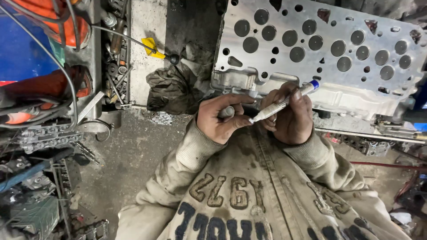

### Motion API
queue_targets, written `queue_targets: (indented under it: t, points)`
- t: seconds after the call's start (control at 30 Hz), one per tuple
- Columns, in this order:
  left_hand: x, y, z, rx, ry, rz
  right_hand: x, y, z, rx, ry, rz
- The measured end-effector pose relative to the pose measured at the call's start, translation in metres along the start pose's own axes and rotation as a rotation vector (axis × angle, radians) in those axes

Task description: The recorder inspects an engine cylinder head, marks valve locations with a marker, and then polishes a small valve-related component on a bench grinder.

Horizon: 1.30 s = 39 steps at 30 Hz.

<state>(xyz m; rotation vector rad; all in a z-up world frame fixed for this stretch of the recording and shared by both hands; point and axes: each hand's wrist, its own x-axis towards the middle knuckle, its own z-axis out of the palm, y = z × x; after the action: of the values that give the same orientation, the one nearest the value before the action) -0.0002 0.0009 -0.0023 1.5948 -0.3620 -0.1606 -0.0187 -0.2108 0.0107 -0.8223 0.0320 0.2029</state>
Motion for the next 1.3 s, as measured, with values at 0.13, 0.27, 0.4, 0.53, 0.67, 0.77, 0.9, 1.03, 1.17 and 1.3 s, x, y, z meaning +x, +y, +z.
queue_targets:
  t: [0.13,0.27,0.4,0.53,0.67,0.77,0.9,1.03,1.17,1.3]
  points:
    - [-0.004,-0.018,-0.003,-0.171,0.001,-0.075,0.005,-0.003,-0.003,0.034,0.025,-0.004]
    - [-0.027,-0.07,-0.033,-0.057,0.112,-0.067,0.014,-0.006,-0.013,-0.383,0.035,-0.06]
    - [-0.035,-0.105,-0.081,0.397,0.289,-0.556,0.04,-0.012,-0.002,-0.971,-0.03,-0.096]
    - [-0.072,-0.193,-0.097,0.771,0.292,-0.528,0.061,-0.019,0.014,-1.455,-0.135,-0.16]
    - [-0.111,-0.273,-0.095,0.825,0.307,-0.503,0.07,-0.014,0.025,-1.57,-0.216,-0.137]
    - [-0.113,-0.287,-0.085,0.877,0.394,-0.365,0.07,-0.015,0.027,-1.58,-0.248,-0.122]
    - [-0.107,-0.279,-0.085,0.91,0.357,-0.366,0.075,-0.013,0.018,-1.57,-0.282,-0.159]
    - [-0.095,-0.247,-0.079,0.859,0.346,-0.463,0.073,-0.015,0.01,-1.545,-0.263,-0.162]
    - [-0.094,-0.222,-0.078,0.846,0.399,-0.403,0.069,-0.031,-0.025,-1.227,-0.132,-0.113]
    - [-0.088,-0.211,-0.076,0.8,0.417,-0.342,0.063,-0.025,-0.057,-0.88,0.148,-0.009]
